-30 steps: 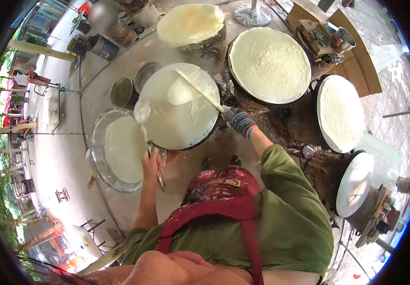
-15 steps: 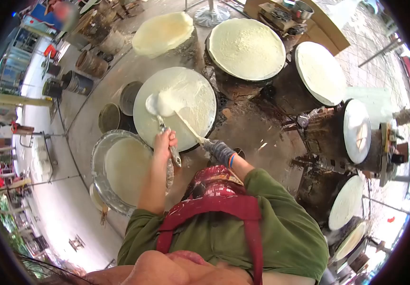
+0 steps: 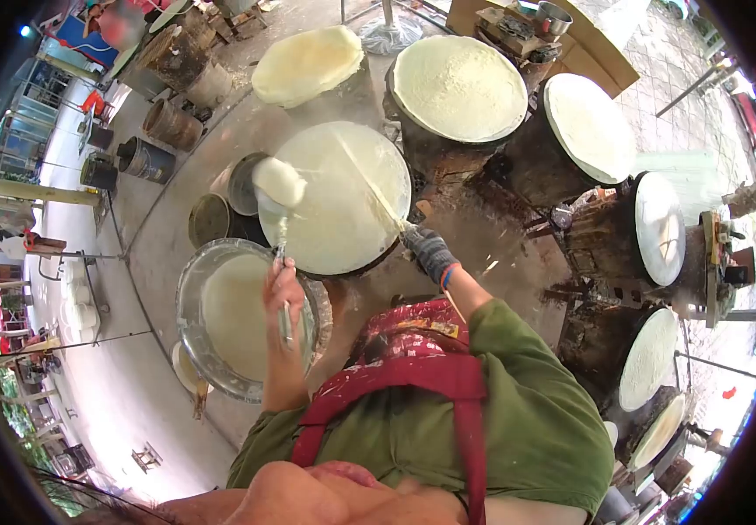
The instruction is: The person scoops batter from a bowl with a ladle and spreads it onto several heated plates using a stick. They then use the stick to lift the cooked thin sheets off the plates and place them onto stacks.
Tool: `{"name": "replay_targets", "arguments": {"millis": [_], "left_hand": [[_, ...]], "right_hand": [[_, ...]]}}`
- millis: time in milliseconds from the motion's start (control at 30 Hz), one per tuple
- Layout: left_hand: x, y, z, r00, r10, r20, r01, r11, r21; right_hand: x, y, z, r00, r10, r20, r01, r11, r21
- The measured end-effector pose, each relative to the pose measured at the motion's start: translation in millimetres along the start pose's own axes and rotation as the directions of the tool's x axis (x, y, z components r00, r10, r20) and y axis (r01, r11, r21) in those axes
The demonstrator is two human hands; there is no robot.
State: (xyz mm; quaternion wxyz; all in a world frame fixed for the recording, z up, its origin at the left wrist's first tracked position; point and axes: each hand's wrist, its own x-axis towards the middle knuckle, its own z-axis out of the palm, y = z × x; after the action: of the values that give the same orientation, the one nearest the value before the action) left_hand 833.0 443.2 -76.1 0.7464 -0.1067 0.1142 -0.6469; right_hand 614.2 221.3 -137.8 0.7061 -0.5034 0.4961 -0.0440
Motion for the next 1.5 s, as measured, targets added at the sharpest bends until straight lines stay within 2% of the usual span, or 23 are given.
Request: {"name": "replay_targets", "arguments": {"millis": [33, 67, 100, 167, 200, 267, 300, 333, 400, 467, 533, 600, 633, 733, 833, 967, 1033, 1067, 1133, 1167, 1267, 1333, 1500], "left_hand": [[0, -19, 34, 0.994, 0.068, -0.091, -0.028, 0.922, 0.386], [2, -36, 64, 0.977, 0.159, -0.145, -0.007, 0.697, 0.717], [7, -41, 85, 0.963, 0.182, -0.196, 0.009, 0.711, 0.703], [23, -24, 92, 0.982, -0.047, -0.185, 0.106, 0.941, 0.322], [35, -31, 101, 0.977, 0.0, -0.212, 0.082, 0.922, 0.378], [57, -56, 100, 0.943, 0.172, -0.286, 0.007, 0.846, 0.532], [69, -68, 96, 0.894, 0.298, -0.336, -0.02, 0.774, 0.633], [81, -81, 92, 0.827, 0.415, -0.379, -0.015, 0.69, 0.723], [101, -93, 84, 0.957, 0.056, -0.285, 0.072, 0.905, 0.42], [127, -120, 79, 0.958, 0.046, -0.285, 0.077, 0.91, 0.406], [156, -150, 76, 0.958, 0.059, -0.282, 0.072, 0.899, 0.431], [181, -180, 74, 0.957, 0.095, -0.274, 0.052, 0.873, 0.484], [196, -202, 79, 0.948, 0.107, -0.3, 0.011, 0.93, 0.367], [231, -242, 83, 0.956, 0.098, -0.278, 0.017, 0.923, 0.383], [259, -271, 87, 0.968, 0.034, -0.248, 0.046, 0.95, 0.308], [277, -288, 89, 0.97, 0.087, -0.227, 0.003, 0.929, 0.369], [282, -292, 91, 0.964, 0.123, -0.235, -0.027, 0.928, 0.372], [284, -291, 90, 0.969, 0.111, -0.222, -0.027, 0.936, 0.352], [288, -285, 87, 0.979, 0.08, -0.188, -0.017, 0.95, 0.311], [287, -278, 87, 0.977, 0.092, -0.192, -0.022, 0.94, 0.34], [278, -257, 90, 0.971, 0.102, -0.217, -0.021, 0.938, 0.347], [266, -245, 94, 0.937, 0.21, -0.278, -0.079, 0.905, 0.419], [224, -195, 102, 0.917, 0.315, -0.246, -0.151, 0.842, 0.518]], "right_hand": [[-7, -11, 0, 0.975, -0.203, 0.094, 0.219, 0.953, -0.209], [11, 18, 2, 0.876, -0.392, 0.279, 0.473, 0.812, -0.342], [49, 67, 6, 0.712, -0.521, 0.471, 0.7, 0.584, -0.412], [38, 72, -13, 0.683, -0.424, 0.595, 0.731, 0.388, -0.562], [-3, 28, -22, 0.824, -0.27, 0.499, 0.565, 0.458, -0.686], [-46, -17, -64, 0.942, -0.24, 0.233, 0.294, 0.926, -0.238], [-38, -5, -100, 0.965, -0.231, 0.128, 0.255, 0.94, -0.225], [-20, 19, -139, 0.909, -0.414, 0.058, 0.406, 0.842, -0.355], [-13, 34, -213, 0.766, -0.627, -0.143, 0.491, 0.714, -0.5], [-25, 28, -284, 0.651, -0.699, -0.296, 0.286, 0.587, -0.757], [-46, -11, -352, 0.792, -0.419, -0.445, -0.058, 0.674, -0.737], [-14, -5, -420, 0.716, -0.567, -0.408, -0.133, 0.462, -0.877], [-9, -22, -438, 0.704, -0.576, -0.417, -0.364, 0.212, -0.907], [18, -49, -502, 0.608, -0.775, -0.171, -0.119, 0.124, -0.985], [36, -71, -533, 0.635, -0.772, -0.003, 0.05, 0.045, -0.998], [67, -94, -566, 0.75, -0.66, 0.042, 0.044, -0.013, -0.999], [73, -121, -582, 0.715, -0.695, -0.072, -0.186, -0.091, -0.978], [86, -133, -603, 0.605, -0.796, 0.002, -0.073, -0.057, -0.996], [63, -217, -605, 0.597, -0.802, -0.026, 0.103, 0.109, -0.989], [84, -235, -625, 0.545, -0.837, 0.04, 0.165, 0.061, -0.984], [73, -326, -592, 0.5, -0.863, 0.078, -0.042, -0.114, -0.993], [73, -354, -552, 0.43, -0.897, 0.104, -0.018, -0.123, -0.992], [93, -360, -387, 0.463, -0.88, 0.102, -0.011, -0.121, -0.993]]}}
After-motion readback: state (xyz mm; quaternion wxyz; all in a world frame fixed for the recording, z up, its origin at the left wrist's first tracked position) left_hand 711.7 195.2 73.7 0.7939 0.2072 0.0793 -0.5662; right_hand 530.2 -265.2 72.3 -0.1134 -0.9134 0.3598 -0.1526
